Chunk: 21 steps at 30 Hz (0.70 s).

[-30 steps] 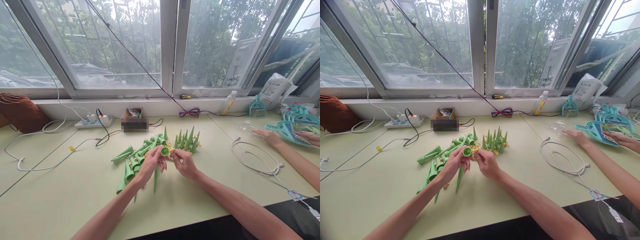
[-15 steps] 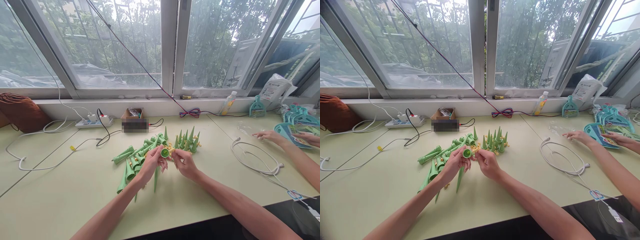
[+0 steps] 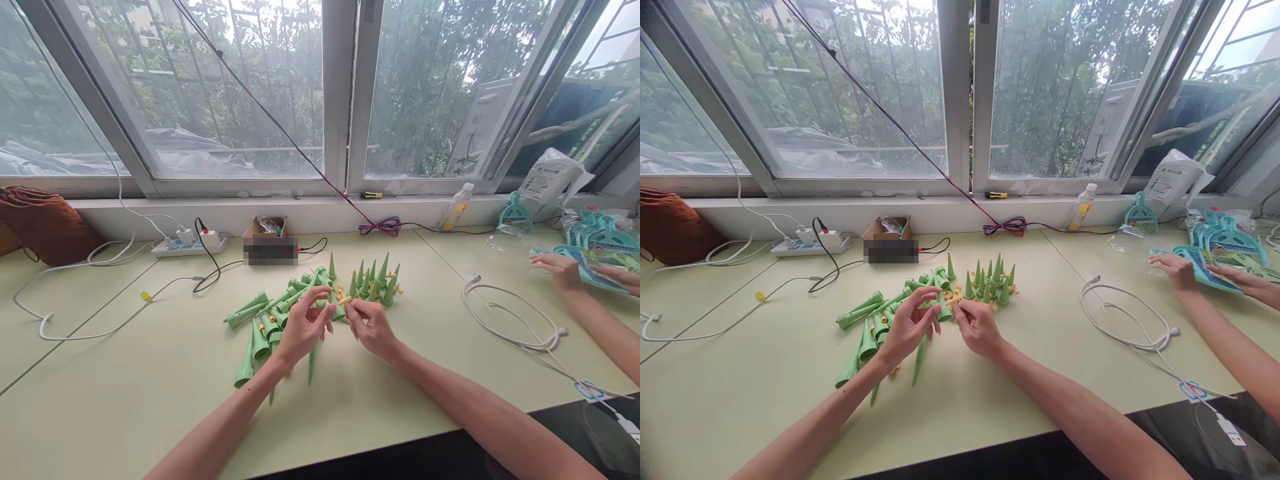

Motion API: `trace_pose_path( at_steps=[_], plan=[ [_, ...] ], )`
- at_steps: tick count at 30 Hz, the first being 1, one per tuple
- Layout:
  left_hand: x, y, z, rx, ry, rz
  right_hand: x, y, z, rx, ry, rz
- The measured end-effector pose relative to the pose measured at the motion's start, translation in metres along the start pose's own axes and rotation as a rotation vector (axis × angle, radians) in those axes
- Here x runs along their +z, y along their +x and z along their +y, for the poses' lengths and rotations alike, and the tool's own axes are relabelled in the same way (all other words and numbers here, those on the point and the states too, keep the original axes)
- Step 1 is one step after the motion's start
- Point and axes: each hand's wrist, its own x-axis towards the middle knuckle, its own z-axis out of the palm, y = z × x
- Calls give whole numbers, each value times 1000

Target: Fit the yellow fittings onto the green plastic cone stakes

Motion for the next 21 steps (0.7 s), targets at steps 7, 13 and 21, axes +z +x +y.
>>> trace_pose_path(
  at_steps=[7, 13, 21],
  plan=[
    [-1, -3, -12, 417, 441, 74, 2, 1, 1, -12, 2, 14],
    [4, -4, -9, 234, 285, 129, 2, 1, 2, 0, 5, 16],
    [2, 4, -2, -58, -115, 100, 2, 0, 6, -5, 33, 18]
  ],
)
